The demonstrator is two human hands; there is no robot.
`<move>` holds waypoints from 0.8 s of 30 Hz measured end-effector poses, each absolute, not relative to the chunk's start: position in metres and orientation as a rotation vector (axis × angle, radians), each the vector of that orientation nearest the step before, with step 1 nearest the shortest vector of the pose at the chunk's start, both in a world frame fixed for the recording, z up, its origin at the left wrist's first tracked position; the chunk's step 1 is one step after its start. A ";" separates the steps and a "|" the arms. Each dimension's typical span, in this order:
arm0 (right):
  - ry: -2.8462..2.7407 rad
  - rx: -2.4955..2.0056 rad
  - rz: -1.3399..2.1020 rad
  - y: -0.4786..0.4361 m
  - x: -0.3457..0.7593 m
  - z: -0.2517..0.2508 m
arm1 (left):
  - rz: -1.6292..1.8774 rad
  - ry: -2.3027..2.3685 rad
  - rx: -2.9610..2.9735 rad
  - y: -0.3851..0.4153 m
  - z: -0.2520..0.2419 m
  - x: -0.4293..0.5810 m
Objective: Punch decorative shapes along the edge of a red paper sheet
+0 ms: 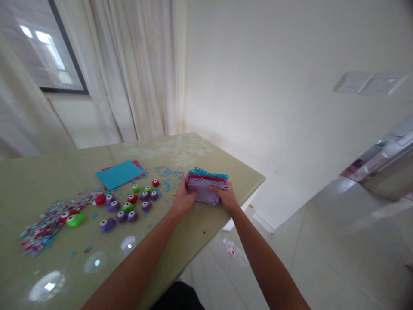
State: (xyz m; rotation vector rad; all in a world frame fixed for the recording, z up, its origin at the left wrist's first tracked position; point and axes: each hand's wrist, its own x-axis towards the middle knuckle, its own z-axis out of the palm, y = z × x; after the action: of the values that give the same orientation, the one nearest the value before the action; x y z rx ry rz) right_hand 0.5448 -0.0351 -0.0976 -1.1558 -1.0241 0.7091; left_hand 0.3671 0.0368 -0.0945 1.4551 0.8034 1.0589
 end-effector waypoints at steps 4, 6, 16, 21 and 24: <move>-1.047 -1.173 0.702 -0.038 0.545 -0.095 | 0.990 0.754 1.472 0.039 -0.091 0.358; -1.062 -1.178 0.712 -0.039 0.544 -0.095 | 0.979 0.746 1.482 0.040 -0.093 0.356; -1.082 -1.297 0.591 -0.037 0.553 -0.086 | 1.108 0.737 1.580 0.036 -0.095 0.371; -1.089 -1.345 0.612 -0.043 0.566 -0.087 | 1.082 0.805 1.617 0.028 -0.100 0.384; -1.091 -1.348 0.605 -0.045 0.570 -0.091 | 1.071 0.813 1.634 0.024 -0.103 0.388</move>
State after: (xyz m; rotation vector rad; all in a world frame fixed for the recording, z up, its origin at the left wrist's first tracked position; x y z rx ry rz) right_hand 0.5699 -0.0446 -0.0906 -1.3483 -1.0910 0.6046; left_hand 0.3876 0.0240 -0.1029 1.6344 0.8131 1.0712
